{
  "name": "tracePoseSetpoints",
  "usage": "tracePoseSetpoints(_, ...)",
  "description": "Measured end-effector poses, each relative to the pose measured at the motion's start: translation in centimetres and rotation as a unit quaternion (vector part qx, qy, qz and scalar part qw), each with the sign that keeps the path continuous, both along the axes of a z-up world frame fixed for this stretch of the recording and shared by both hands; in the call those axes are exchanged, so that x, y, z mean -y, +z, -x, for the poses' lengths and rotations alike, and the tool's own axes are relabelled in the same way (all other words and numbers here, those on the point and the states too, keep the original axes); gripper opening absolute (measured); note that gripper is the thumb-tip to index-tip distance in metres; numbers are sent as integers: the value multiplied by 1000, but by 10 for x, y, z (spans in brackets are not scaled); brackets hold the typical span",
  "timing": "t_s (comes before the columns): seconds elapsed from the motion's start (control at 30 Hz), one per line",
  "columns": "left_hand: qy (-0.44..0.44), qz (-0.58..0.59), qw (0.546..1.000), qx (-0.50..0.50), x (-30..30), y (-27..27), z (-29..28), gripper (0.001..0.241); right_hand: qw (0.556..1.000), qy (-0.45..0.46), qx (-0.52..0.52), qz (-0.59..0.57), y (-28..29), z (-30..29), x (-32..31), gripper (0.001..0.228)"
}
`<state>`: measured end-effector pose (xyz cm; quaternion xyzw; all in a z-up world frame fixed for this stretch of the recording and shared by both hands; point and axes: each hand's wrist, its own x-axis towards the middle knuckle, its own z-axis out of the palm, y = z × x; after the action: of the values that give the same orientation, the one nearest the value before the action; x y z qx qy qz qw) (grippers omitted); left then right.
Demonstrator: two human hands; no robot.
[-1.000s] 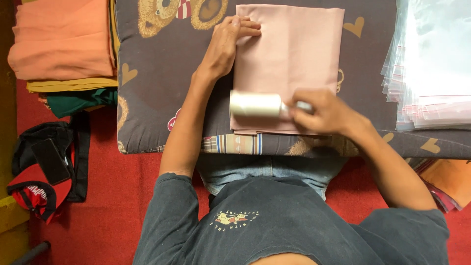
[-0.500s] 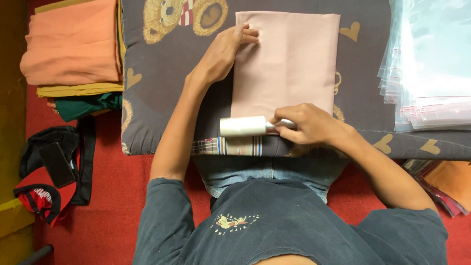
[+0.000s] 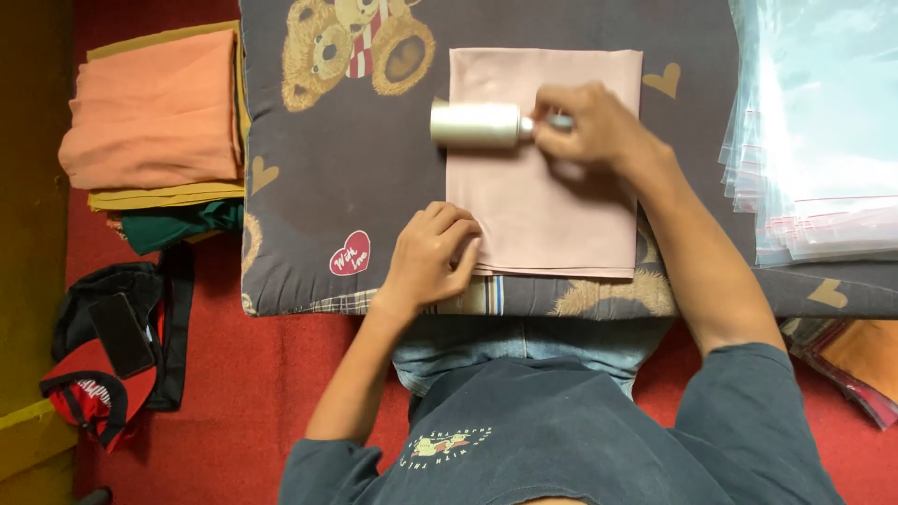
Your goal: The person folds a pink garment on a cushioned surface, uses a lint roller to clean it, then places the folded item into a clear plastic bag and seals it.
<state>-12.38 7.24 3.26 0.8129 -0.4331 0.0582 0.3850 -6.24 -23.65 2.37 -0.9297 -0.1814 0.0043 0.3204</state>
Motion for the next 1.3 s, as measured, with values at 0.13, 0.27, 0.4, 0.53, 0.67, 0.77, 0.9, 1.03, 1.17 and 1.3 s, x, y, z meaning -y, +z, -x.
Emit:
tracePoseSetpoints(0.13,29,-21,999,0,1,2,2,10,998,-60,29,18,8,-25,-2,15)
tracePoseSetpoints(0.27,12,-88,996,9,3,5,-7,20,986,-140,64,57,10,-27,-8,15)
tracePoseSetpoints(0.4,-3,-112,994,10,10,4,-25,22,981,-182,70,3,34,12,-27,7)
tracePoseSetpoints(0.53,33,-58,996,64,27,-9,-60,12,970,-240,9,35,33,69,-53,9)
tracePoseSetpoints(0.67,41,-197,977,70,45,-32,-85,72,950,-311,-4,22,28,107,-88,20)
tracePoseSetpoints(0.77,46,-211,975,59,53,-27,-81,70,938,-346,-5,22,18,115,-94,27)
tracePoseSetpoints(0.9,52,-200,978,27,51,-29,-77,68,917,-387,42,85,9,115,-78,28)
tracePoseSetpoints(1.03,56,-216,974,37,52,-41,-80,72,898,-423,32,116,-3,115,-27,25)
tracePoseSetpoints(1.17,54,-172,982,51,51,-43,-82,70,882,-449,80,120,-17,121,22,21)
tracePoseSetpoints(1.3,83,6,996,45,38,-63,-92,59,885,-458,80,20,12,140,9,21)
